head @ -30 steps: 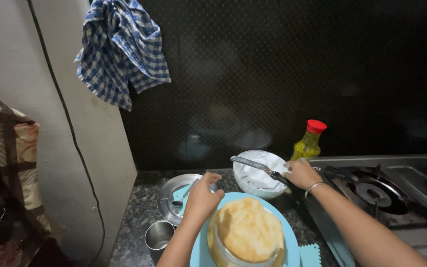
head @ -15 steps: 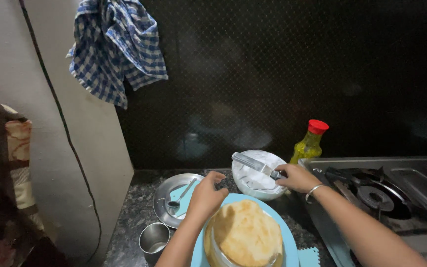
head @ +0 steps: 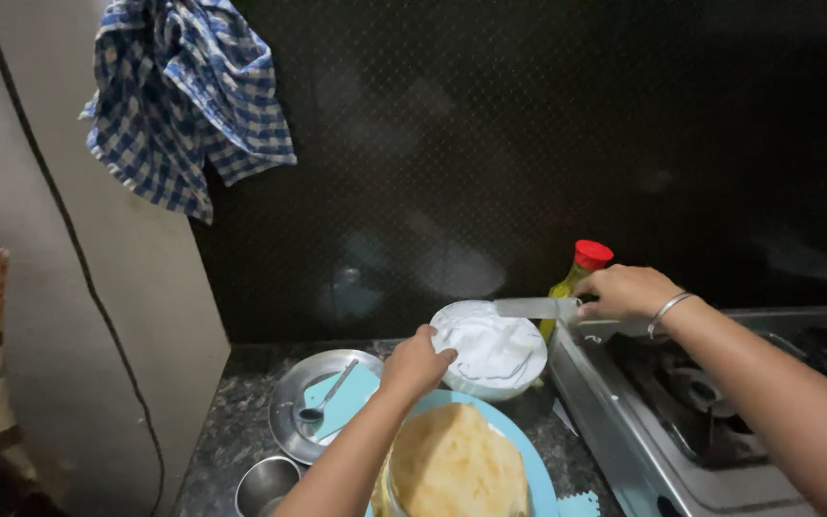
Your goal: The person scoops frosting from a bowl with a spatula and spreads it over the top and sides of a cake layer on a rotating stand, smoothing the surface as it turns.
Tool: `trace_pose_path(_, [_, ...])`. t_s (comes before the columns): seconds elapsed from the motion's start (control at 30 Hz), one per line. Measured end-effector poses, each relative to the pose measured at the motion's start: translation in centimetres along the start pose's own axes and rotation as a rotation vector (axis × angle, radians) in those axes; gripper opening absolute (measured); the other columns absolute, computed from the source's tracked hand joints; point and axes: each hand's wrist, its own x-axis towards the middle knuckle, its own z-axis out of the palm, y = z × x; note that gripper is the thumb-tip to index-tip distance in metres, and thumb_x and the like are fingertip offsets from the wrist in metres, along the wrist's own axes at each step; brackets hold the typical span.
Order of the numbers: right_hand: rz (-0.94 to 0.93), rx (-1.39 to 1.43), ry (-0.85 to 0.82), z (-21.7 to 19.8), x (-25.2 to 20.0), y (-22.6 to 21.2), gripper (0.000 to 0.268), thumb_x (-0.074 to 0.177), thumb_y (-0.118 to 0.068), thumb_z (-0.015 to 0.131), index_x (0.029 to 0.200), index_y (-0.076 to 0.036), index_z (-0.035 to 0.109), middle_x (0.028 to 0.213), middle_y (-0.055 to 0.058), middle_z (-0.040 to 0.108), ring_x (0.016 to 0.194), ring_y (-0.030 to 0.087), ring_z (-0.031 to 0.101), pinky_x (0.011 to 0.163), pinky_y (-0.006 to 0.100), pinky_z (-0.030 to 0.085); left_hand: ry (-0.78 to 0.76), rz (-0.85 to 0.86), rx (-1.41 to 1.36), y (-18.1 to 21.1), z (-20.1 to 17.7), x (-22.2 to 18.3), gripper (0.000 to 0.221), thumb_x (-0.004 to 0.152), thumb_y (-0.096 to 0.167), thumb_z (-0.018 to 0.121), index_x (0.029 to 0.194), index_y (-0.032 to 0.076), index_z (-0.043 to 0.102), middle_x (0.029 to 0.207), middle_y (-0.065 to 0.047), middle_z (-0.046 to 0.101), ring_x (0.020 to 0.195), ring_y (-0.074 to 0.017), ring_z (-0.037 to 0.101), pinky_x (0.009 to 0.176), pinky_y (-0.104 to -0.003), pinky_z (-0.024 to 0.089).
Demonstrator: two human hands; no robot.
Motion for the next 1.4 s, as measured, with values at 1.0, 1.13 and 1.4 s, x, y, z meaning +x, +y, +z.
trace_pose_path(1.0, [-0.185,-0.109,-0.016,11.7,10.1,-1.9,0.027,0.088,-0.034,0.062,0.111,-0.034,0.077,0.109,-0.002,0.075,0.104,0.017,0.07,0.106,0.045,0.031,-0.077,-0.075,0.207,-1.6,4.1,4.0,0.065,0.09,0.03,0.072,0.143,0.011,0.04,0.123,-0.022,0.069,0.117,-0.0376,0.066,0.101,-0.048,0.051])
trace_pose_path(1.13, [-0.272,-0.077,-0.036,12.5,9.9,-3.1,0.03,0.087,-0.039,0.065,0.115,-0.034,0.075,0.11,-0.001,0.075,0.105,0.019,0.069,0.103,0.044,0.032,-0.089,-0.121,0.178,-2.4,4.3,4.7,0.065,0.091,0.03,0.07,0.144,0.013,0.036,0.125,-0.021,0.067,0.119,-0.0381,0.065,0.102,-0.05,0.049])
trace_pose_path(1.4, [-0.262,0.515,-0.098,14.9,11.9,0.2,0.037,0.088,-0.033,0.072,0.123,-0.02,0.075,0.118,0.003,0.078,0.108,0.015,0.072,0.098,0.032,0.052,-0.005,-0.138,-0.043,-6.6,6.5,7.0,0.056,0.096,0.035,0.061,0.145,0.015,0.042,0.128,-0.028,0.063,0.122,-0.0449,0.06,0.105,-0.051,0.045])
